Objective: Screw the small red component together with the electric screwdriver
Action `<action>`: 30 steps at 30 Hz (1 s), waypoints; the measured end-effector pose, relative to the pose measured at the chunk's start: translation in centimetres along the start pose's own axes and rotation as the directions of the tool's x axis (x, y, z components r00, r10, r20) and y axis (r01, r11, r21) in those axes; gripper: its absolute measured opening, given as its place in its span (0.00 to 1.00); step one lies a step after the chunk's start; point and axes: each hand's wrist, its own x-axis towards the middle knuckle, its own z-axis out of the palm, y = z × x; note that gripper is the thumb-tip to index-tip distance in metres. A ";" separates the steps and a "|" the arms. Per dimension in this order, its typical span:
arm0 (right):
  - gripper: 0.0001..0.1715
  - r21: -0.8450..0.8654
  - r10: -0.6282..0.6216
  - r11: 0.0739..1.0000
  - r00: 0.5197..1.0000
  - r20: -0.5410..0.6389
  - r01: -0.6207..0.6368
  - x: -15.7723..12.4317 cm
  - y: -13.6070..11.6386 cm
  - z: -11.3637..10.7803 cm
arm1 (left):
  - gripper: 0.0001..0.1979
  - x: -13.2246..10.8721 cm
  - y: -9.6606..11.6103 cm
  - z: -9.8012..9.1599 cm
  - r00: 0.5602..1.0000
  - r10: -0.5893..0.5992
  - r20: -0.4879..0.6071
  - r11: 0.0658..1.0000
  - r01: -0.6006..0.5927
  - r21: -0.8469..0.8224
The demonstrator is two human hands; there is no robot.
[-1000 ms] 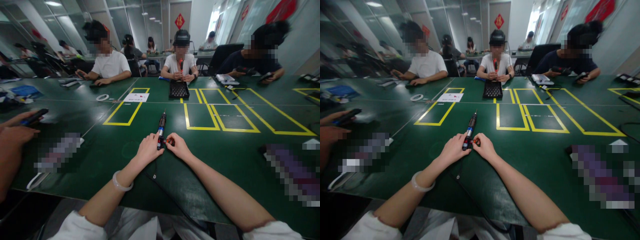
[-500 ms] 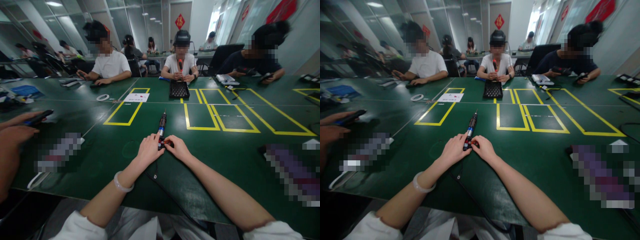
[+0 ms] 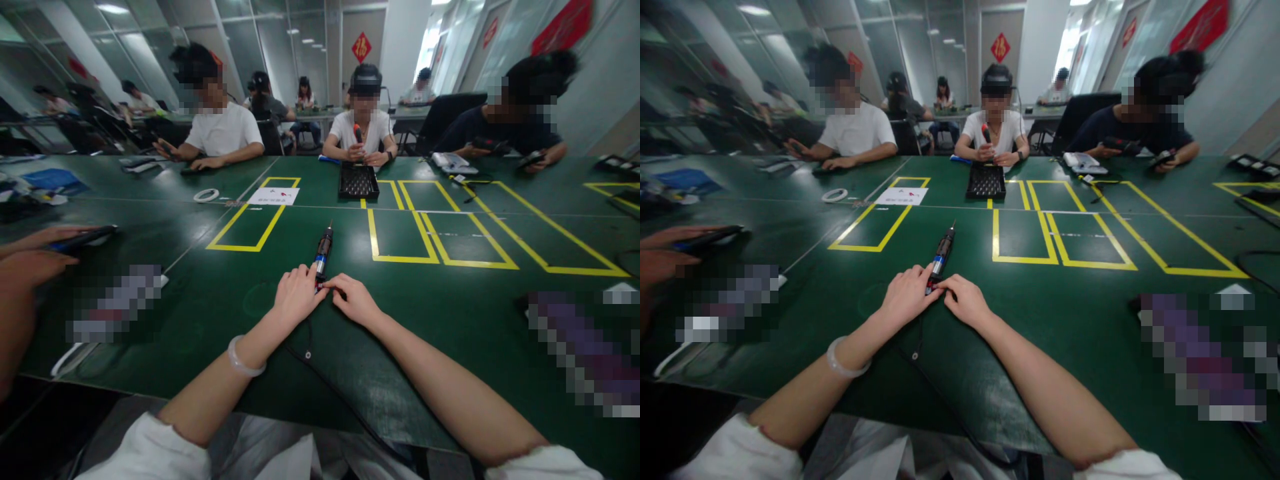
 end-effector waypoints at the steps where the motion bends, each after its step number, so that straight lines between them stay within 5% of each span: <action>1: 0.19 0.005 -0.011 1.000 1.000 0.011 0.011 -0.1 -0.2 0.1 | 0.27 -0.1 -0.3 0.0 1.000 0.003 0.001 1.000 -0.003 0.005; 6: 0.23 0.060 -0.033 0.998 0.998 0.050 0.030 -0.3 -0.9 0.2 | 0.28 -1.2 -2.2 0.0 1.000 0.016 0.005 0.999 -0.016 0.041; 13: 0.14 0.118 -0.001 0.993 0.999 0.047 -0.004 -0.1 -0.5 0.1 | 0.30 -3.1 -6.5 -0.3 0.998 -0.045 0.045 0.993 0.040 0.114; 24: 0.09 0.028 0.007 1.000 0.996 0.087 -0.009 0.1 -0.5 0.2 | 0.35 -6.7 -20.9 0.9 0.926 -0.336 0.171 0.937 0.309 0.165; 30: 0.09 0.001 -0.001 1.000 0.994 0.108 0.001 0.2 -0.8 0.0 | 0.34 -7.6 -26.2 0.8 0.874 -0.438 0.213 0.895 0.402 0.192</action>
